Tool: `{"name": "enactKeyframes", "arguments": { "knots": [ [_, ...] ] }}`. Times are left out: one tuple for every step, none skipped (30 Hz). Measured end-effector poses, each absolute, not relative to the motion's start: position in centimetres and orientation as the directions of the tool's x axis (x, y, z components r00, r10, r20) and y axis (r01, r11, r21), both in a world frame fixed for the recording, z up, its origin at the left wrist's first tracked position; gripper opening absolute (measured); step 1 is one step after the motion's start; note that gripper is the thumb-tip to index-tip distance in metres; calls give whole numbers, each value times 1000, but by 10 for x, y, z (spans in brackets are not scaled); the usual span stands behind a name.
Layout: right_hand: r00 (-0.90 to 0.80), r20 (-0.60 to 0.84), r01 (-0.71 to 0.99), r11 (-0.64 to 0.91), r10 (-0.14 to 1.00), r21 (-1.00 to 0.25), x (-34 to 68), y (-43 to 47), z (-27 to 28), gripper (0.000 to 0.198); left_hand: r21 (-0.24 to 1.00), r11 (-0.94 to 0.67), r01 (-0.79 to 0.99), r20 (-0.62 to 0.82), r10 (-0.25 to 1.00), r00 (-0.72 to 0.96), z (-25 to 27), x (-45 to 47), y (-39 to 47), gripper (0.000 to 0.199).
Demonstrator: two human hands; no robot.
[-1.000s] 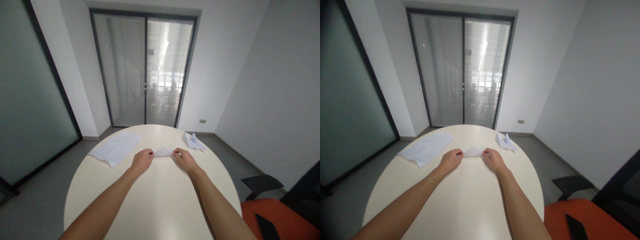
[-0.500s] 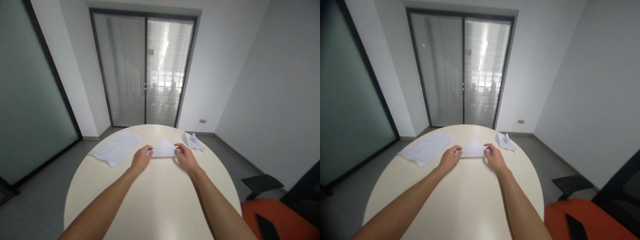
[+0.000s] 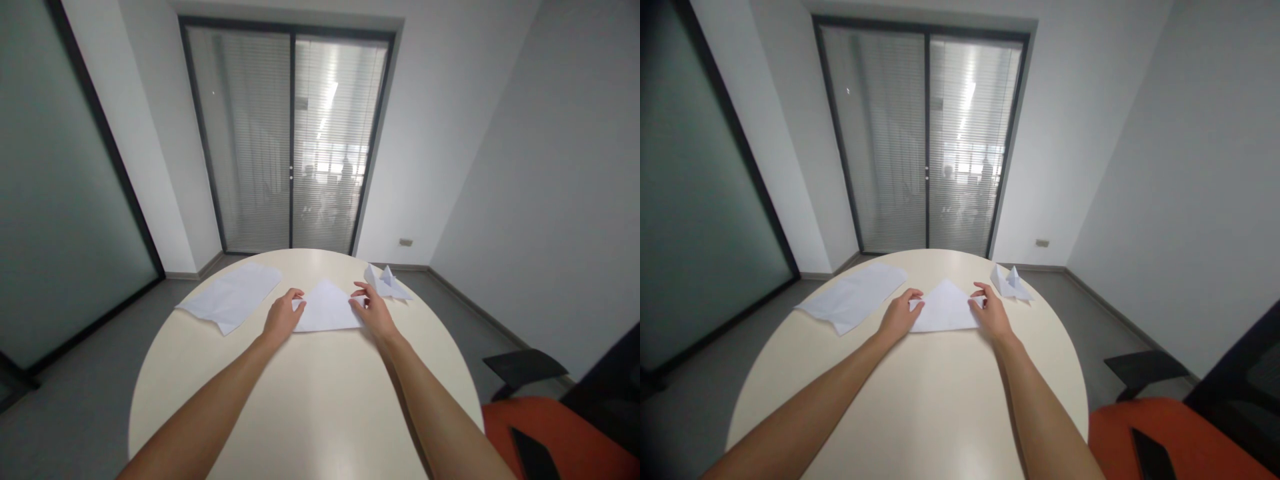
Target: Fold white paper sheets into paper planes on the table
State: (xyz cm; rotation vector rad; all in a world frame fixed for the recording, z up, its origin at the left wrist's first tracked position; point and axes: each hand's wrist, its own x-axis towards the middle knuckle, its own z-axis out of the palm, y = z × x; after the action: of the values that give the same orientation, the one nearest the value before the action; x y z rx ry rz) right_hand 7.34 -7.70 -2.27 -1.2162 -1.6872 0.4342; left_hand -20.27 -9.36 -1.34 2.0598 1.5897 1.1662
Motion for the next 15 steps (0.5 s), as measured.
{"name": "enactKeyframes", "arguments": {
  "knots": [
    [-42,478,537,423,878,-730,73,-77,-25,52,632,-328,702,394,916,73,-15,-203,-94,22],
    [-64,456,556,411,888,-722,73,-78,-26,52,603,-311,735,373,924,85,-16,-203,-95,22],
    [-87,435,576,401,896,-712,73,-79,-27,53,568,-298,768,354,930,99,-16,-203,-95,23],
    [-112,414,596,394,904,-699,73,-80,-28,54,531,-287,797,335,935,113,-17,-203,-97,24],
    [-136,394,617,389,909,-684,73,-81,-28,54,496,-279,822,318,939,127,-17,-203,-98,25],
    [-158,378,638,386,912,-666,72,-82,-29,54,465,-278,840,305,942,143,-17,-203,-99,26],
    [-172,367,659,384,914,-647,71,-83,-29,54,440,-283,852,296,942,160,-17,-202,-101,27],
    [-180,359,681,379,916,-627,71,-83,-29,53,421,-291,859,292,940,175,-17,-202,-102,27],
    [-180,352,703,370,919,-607,70,-84,-28,52,406,-299,864,291,938,188,-17,-202,-103,27],
    [-174,347,726,358,922,-587,70,-85,-27,50,395,-305,866,291,936,197,-17,-202,-104,26],
    [-168,348,751,348,922,-561,69,-86,-26,48,386,-308,869,290,935,203,-17,-202,-105,25],
    [-166,357,778,345,919,-525,68,-87,-24,46,379,-306,874,286,936,204,-17,-201,-105,23],
    [-175,374,805,351,911,-478,66,-88,-21,43,372,-299,879,279,939,201,-17,-201,-105,22],
    [-193,396,829,365,898,-423,65,-90,-18,39,365,-292,884,272,942,198,-17,-201,-106,22],
    [-216,419,847,383,882,-370,62,-92,-15,34,357,-287,889,267,943,197,-16,-200,-106,21]
  ]
}}
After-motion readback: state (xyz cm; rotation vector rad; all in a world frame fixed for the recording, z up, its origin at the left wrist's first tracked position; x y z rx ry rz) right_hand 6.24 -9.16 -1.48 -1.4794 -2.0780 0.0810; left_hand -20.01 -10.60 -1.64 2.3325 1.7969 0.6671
